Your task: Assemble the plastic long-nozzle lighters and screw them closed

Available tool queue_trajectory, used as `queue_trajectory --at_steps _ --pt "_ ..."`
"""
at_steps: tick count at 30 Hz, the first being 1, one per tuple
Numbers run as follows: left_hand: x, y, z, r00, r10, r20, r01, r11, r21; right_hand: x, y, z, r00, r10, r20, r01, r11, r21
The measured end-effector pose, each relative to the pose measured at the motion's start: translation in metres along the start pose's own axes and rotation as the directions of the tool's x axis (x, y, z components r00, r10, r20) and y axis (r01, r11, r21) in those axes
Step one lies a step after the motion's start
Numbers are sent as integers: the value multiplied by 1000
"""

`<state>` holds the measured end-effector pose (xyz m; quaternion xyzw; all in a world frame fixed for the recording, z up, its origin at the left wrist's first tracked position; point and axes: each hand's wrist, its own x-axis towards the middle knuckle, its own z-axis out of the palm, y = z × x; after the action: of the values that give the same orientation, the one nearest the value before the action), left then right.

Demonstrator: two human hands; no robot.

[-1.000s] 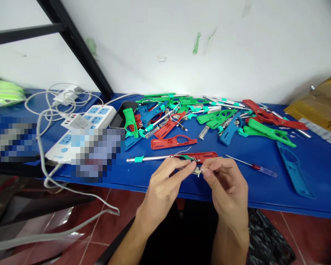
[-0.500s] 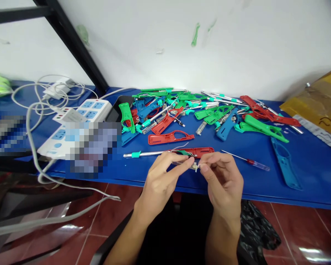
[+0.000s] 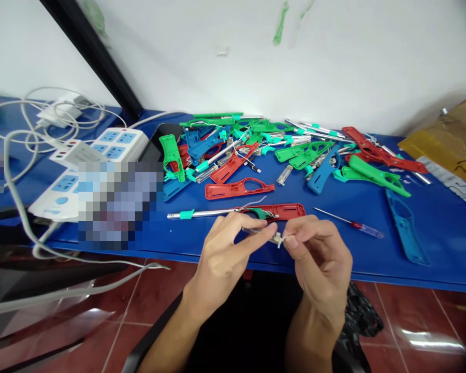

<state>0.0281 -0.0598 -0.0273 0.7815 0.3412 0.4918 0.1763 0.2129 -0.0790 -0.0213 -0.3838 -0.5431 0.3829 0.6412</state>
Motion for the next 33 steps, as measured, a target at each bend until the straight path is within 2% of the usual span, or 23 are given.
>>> queue_trajectory --at_steps 6,10,13,28,33 --pt "2 0 2 1000 16 -19 -17 1000 -15 -1 1 3 997 -47 -64 44 998 -49" --pt "5 1 2 999 33 -24 -31 997 64 1 2 2 998 52 -42 -53 999 -11" --pt "6 1 0 999 32 -18 -31 996 81 2 3 1 996 79 -29 -80 997 -8" --pt "6 -1 -1 999 34 -14 -34 999 -22 2 0 2 999 54 0 -54 998 39" --pt "5 0 -1 1000 3 -5 -3 998 -67 2 -3 3 999 35 5 -35 999 35"
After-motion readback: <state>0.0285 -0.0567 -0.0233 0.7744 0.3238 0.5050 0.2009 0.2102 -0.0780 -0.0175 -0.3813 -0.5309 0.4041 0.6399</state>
